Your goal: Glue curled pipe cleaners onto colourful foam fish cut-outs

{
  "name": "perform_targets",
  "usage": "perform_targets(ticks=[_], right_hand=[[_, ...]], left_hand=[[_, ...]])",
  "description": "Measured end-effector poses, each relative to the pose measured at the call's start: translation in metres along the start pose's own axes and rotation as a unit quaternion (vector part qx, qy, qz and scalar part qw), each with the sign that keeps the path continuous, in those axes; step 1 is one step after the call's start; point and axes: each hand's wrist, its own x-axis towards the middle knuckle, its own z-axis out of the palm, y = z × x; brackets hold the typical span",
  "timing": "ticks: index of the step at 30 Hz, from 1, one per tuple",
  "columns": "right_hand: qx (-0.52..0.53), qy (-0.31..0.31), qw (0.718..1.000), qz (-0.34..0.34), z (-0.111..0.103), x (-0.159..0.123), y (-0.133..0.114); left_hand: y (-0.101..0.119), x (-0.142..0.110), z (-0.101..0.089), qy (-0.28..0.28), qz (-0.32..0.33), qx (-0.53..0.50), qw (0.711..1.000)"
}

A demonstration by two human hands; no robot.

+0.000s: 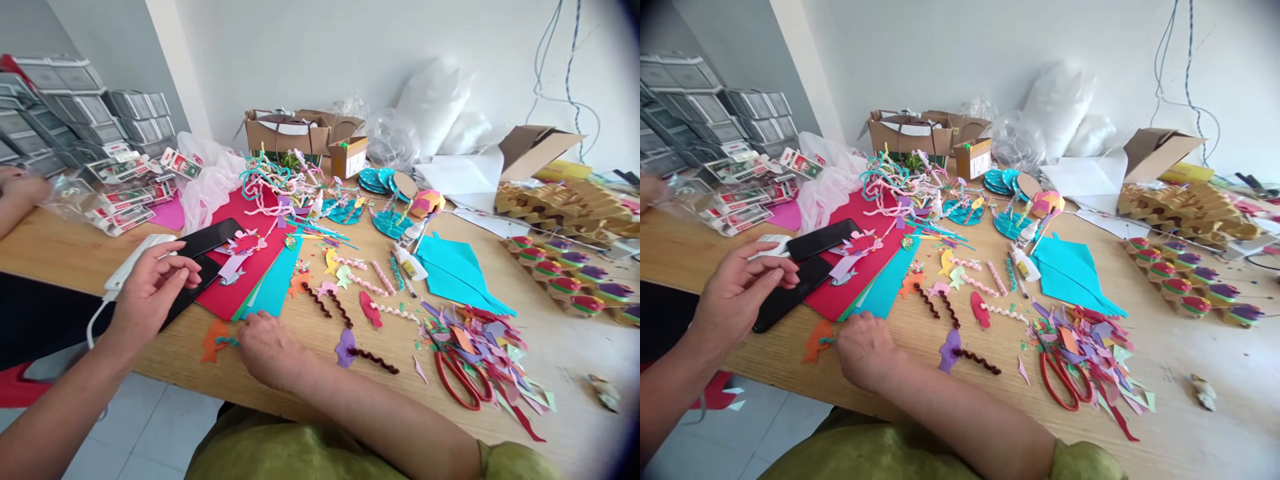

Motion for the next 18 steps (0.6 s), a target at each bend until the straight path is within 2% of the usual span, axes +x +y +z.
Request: perform_targets(ticks=[4,8,11,13,15,18], right_hand=[[0.000,0.037,0.999,-0.023,-0.004,0.010,-0.011],[-0.011,0.104,0.994,-0.022,-0.024,-0.012,0.006],[-0.001,0.121,0.992,0.036,-0.042,-0.051,0.039],[0.028,0.143,0.984,0.100,-0.051,-0.084,0.065],[0.056,0.151,0.976,0.150,-0.054,-0.120,0.088],[0.078,0.185,0.950,0.240,-0.048,-0.169,0.108]], left_hand=[[0.004,-0.005,0.000,-0.014,0.031,0.054,0.998],[0.011,-0.011,-0.005,-0.005,0.052,0.096,0.994],[0.018,-0.016,-0.004,-0.022,0.065,0.128,0.989],[0.024,-0.018,0.004,-0.062,0.119,0.173,0.976],[0.030,-0.021,0.020,-0.120,0.212,0.211,0.947],[0.037,-0.031,0.060,-0.216,0.331,0.208,0.895]])
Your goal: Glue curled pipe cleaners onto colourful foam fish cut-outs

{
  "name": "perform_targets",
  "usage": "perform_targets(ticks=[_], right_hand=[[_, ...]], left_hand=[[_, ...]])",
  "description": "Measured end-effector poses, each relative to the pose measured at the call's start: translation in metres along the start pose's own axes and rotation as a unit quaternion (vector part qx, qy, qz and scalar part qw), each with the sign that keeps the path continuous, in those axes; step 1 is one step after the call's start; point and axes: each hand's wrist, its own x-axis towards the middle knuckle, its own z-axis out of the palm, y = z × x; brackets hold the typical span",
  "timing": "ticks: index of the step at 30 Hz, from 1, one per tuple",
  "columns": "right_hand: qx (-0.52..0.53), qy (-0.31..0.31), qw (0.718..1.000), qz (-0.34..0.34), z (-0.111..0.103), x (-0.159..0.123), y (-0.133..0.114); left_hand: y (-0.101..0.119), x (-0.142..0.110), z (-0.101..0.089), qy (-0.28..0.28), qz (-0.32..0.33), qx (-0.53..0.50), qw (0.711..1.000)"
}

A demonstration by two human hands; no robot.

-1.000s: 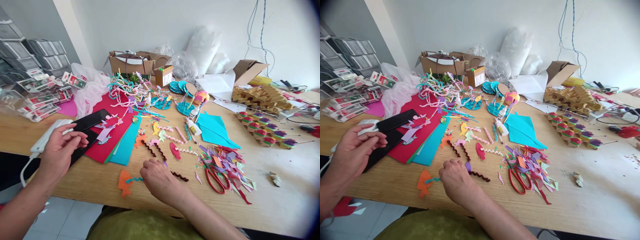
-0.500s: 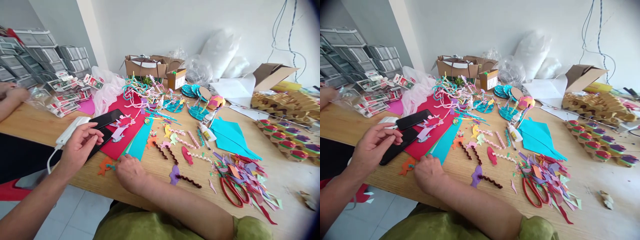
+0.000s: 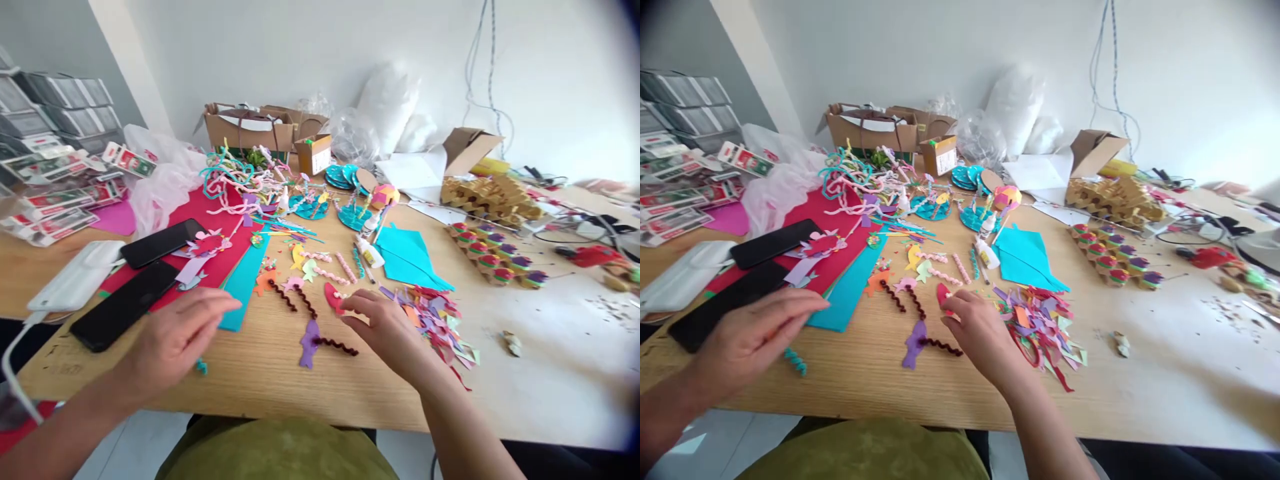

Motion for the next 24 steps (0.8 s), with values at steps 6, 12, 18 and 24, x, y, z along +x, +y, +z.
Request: perform_targets(ticks=[6,12,18,24], right_hand=[[0.043,-0.005,0.998,0.034,0.026,-0.041,0.032],[0.074,0.001,0.997,0.010,0.058,-0.043,0.034],[0.063,-0.066,0.996,0.024,0.055,-0.037,0.026],[0.052,-0.101,0.993,0.038,0.057,-0.033,0.013]], left_hand=[[0.033,0.012,0.077,-0.137,0.161,-0.006,0.977],[0.035,0.011,0.106,-0.194,0.146,0.005,0.970],[0.017,0.009,0.101,-0.116,0.047,0.021,0.992],[-0.010,0.000,0.075,-0.072,-0.053,0.005,0.996]])
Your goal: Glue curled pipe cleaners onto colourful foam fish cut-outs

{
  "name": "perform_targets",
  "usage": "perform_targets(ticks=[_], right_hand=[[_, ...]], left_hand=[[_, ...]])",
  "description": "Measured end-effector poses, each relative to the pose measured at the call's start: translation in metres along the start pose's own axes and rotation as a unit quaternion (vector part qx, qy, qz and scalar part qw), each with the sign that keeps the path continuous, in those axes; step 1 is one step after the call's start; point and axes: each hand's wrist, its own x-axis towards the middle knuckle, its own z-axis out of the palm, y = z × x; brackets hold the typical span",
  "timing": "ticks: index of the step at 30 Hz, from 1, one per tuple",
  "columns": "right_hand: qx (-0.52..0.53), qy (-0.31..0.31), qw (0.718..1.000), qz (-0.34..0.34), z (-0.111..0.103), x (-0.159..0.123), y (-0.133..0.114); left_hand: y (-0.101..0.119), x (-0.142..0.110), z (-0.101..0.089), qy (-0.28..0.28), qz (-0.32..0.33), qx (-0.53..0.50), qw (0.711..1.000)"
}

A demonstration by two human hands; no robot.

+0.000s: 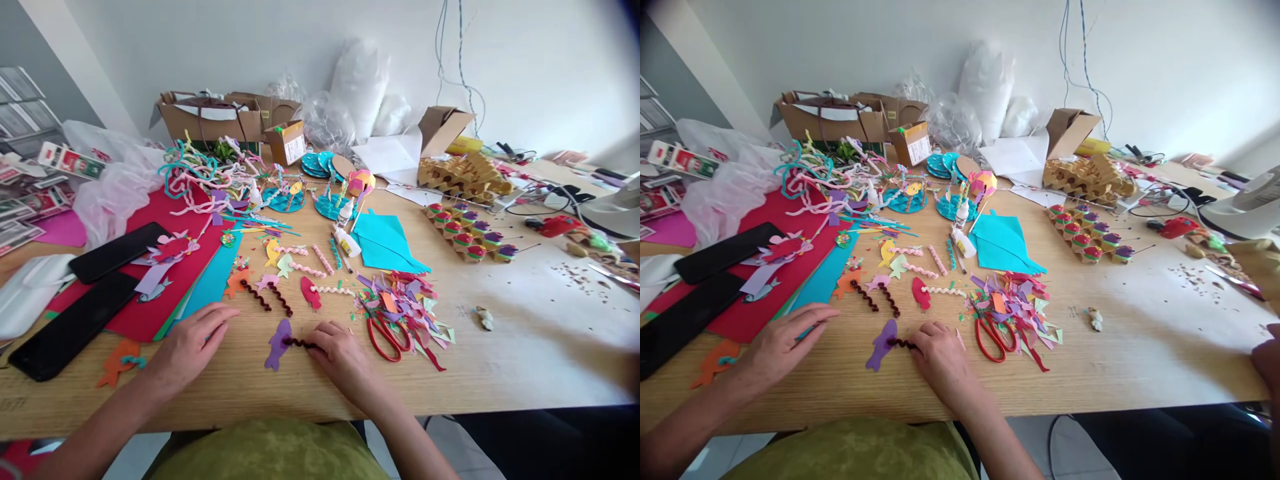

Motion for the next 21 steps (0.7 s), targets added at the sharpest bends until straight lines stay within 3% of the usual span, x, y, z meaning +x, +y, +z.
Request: perform_targets(ticks=[4,10,17,21], right_hand=[[-0.001,-0.013,1.000,-0.013,0.004,0.004,-0.013],[-0.048,-0.001,0.997,-0.058,0.019,0.013,-0.028],[-0.069,0.016,0.996,-0.048,0.029,0.011,-0.025],[-0.081,0.010,0.996,-0.030,0.028,0.007,-0.027]], left_hand=[[-0.009,-0.010,-0.011,0.009,-0.050,-0.015,0.999],[-0.010,-0.023,-0.017,0.002,-0.059,-0.023,0.998],[0.010,-0.011,0.015,-0.101,0.007,-0.020,0.995],[0.015,0.004,0.031,-0.172,0.012,-0.027,0.985]])
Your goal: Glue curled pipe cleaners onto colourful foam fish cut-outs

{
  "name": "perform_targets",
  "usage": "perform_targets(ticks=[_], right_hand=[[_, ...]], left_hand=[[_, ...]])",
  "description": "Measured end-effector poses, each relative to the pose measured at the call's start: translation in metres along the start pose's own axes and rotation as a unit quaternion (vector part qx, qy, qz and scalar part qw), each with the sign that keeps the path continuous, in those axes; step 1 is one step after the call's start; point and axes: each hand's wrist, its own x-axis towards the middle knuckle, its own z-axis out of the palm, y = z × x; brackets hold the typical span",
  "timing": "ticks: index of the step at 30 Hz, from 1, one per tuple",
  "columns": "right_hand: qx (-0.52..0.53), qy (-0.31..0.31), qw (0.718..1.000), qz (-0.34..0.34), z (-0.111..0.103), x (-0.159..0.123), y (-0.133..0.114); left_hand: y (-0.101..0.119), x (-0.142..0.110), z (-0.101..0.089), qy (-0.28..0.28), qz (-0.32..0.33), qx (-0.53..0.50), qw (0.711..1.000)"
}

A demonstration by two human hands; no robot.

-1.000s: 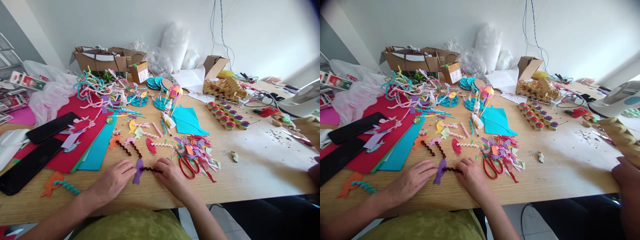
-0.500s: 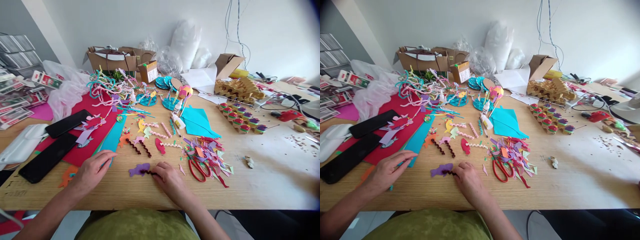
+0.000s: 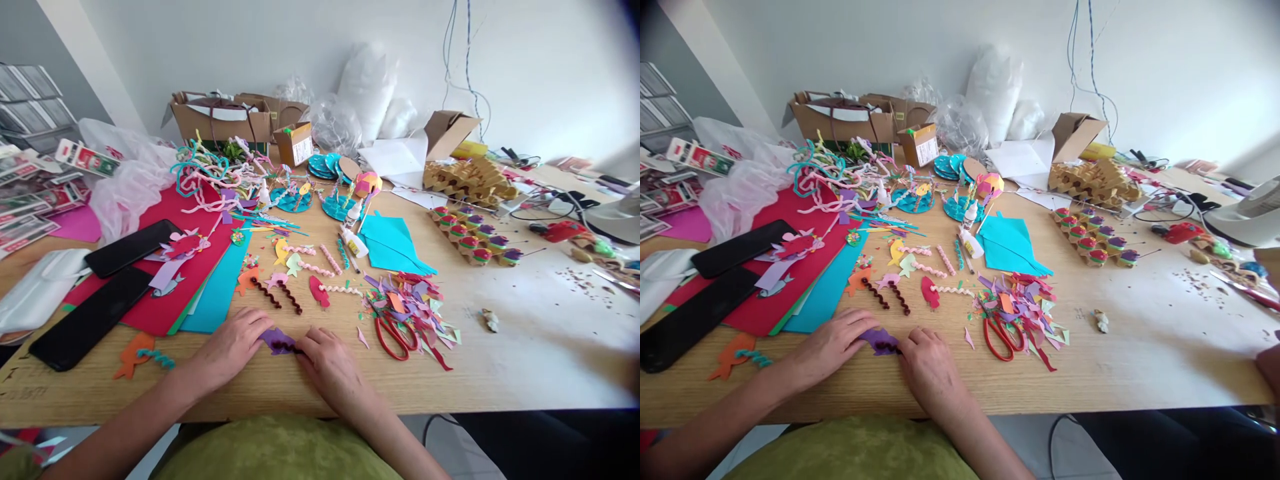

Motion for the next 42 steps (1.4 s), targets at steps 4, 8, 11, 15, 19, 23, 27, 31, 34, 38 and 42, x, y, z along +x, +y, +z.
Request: perform_targets(ticks=[4,8,11,15,19,23,27,31,34,38,42], right_hand=[[0.010,-0.007,1.000,0.016,-0.003,-0.004,-0.001],[0.029,-0.002,0.999,0.020,-0.004,-0.005,-0.001],[0.034,-0.004,0.999,0.018,-0.004,-0.003,-0.003],[0.034,-0.002,0.999,0.001,-0.003,0.000,-0.006],[0.035,-0.008,0.999,-0.007,-0.004,-0.002,-0.006],[0.075,-0.004,0.997,0.030,-0.007,-0.005,-0.004],[0.093,0.015,0.993,0.070,-0.007,0.000,-0.004],[0.086,0.018,0.994,0.066,-0.002,0.011,-0.007],[0.088,0.018,0.994,0.068,-0.001,0.016,-0.010],[0.091,0.018,0.994,0.058,-0.003,0.014,-0.010],[0.101,0.010,0.994,0.039,-0.002,0.007,-0.006]], left_hand=[[0.003,0.006,0.001,-0.041,-0.021,-0.004,0.999],[0.009,0.003,-0.002,-0.057,-0.048,-0.003,0.997],[0.013,-0.002,-0.004,-0.055,-0.064,-0.012,0.996],[0.015,-0.009,-0.008,-0.049,-0.077,-0.007,0.996],[0.015,-0.008,-0.014,-0.038,-0.082,0.006,0.996],[0.015,-0.003,-0.014,-0.061,-0.086,0.003,0.994],[0.017,-0.002,-0.011,-0.067,-0.086,-0.001,0.994],[0.019,-0.002,-0.012,-0.079,-0.101,0.007,0.992],[0.018,-0.003,-0.010,-0.069,-0.105,0.003,0.992],[0.016,-0.006,-0.006,-0.042,-0.110,-0.021,0.993],[0.016,-0.007,-0.005,-0.026,-0.119,-0.060,0.991]])
